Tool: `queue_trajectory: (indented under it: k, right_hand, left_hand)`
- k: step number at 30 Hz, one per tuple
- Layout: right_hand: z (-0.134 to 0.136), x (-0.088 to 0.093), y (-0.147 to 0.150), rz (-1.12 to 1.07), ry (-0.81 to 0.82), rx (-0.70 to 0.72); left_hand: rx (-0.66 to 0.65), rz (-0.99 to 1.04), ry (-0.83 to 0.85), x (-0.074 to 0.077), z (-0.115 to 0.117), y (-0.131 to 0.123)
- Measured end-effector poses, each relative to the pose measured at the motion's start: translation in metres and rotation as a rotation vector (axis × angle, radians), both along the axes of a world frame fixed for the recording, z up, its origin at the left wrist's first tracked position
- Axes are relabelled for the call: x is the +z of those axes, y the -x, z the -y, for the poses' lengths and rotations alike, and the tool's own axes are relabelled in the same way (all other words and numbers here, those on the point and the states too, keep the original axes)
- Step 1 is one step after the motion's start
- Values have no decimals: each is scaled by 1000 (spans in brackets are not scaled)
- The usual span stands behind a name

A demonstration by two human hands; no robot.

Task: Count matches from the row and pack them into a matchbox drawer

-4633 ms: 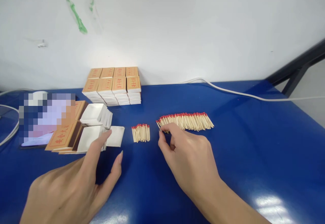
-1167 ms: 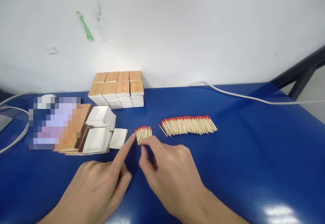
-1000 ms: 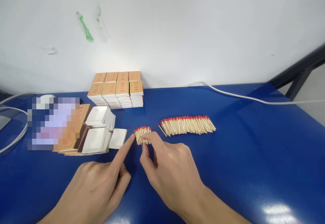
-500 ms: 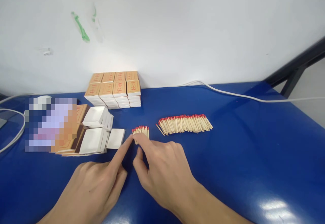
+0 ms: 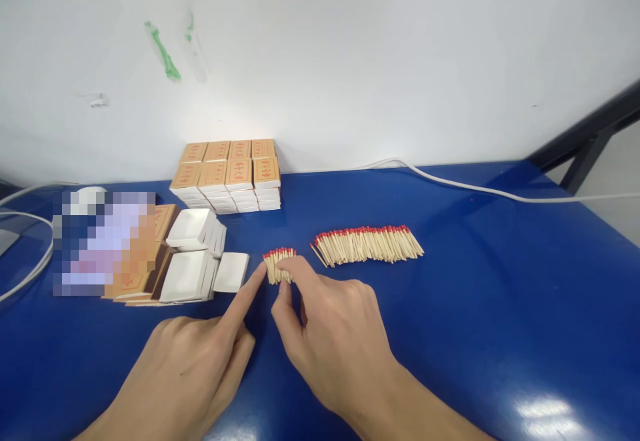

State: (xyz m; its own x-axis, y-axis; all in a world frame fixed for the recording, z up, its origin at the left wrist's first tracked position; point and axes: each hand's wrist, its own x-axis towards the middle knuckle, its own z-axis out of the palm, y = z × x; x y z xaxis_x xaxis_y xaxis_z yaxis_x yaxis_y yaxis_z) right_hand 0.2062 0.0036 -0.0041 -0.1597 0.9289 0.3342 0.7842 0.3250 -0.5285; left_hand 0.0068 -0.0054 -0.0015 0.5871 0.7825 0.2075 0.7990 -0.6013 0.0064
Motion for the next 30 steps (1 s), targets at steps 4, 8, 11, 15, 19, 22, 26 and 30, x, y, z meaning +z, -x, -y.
queue_trajectory:
  k: [4,8,11,15,19,22,26,30]
  right_hand:
    - [-1,1,-4,7,-2,-113]
    - [-2,-1,-7,56,26,-176]
    - [-3,-3,-7,109,53,-202]
    - [-4,-4,-7,117,75,-219]
    - [-3,-2,-7,88,77,-197]
    - [-2,-1,-7,69,64,-176]
    - [-2,0,-7,67,65,-168]
    - [-2,-1,-8,77,76,-145]
  left_hand:
    - [-3,8,6,-1,2,1]
    - [-17,52,15,-4,2,3]
    - [-10,78,-61,-5,3,5]
    - [55,37,-245,-1,8,7]
    - [90,-64,-308,4,13,7]
    - [109,-61,-333,4,11,8]
    - [114,-66,-342,5,5,6]
    - [42,-13,-344,10,10,5]
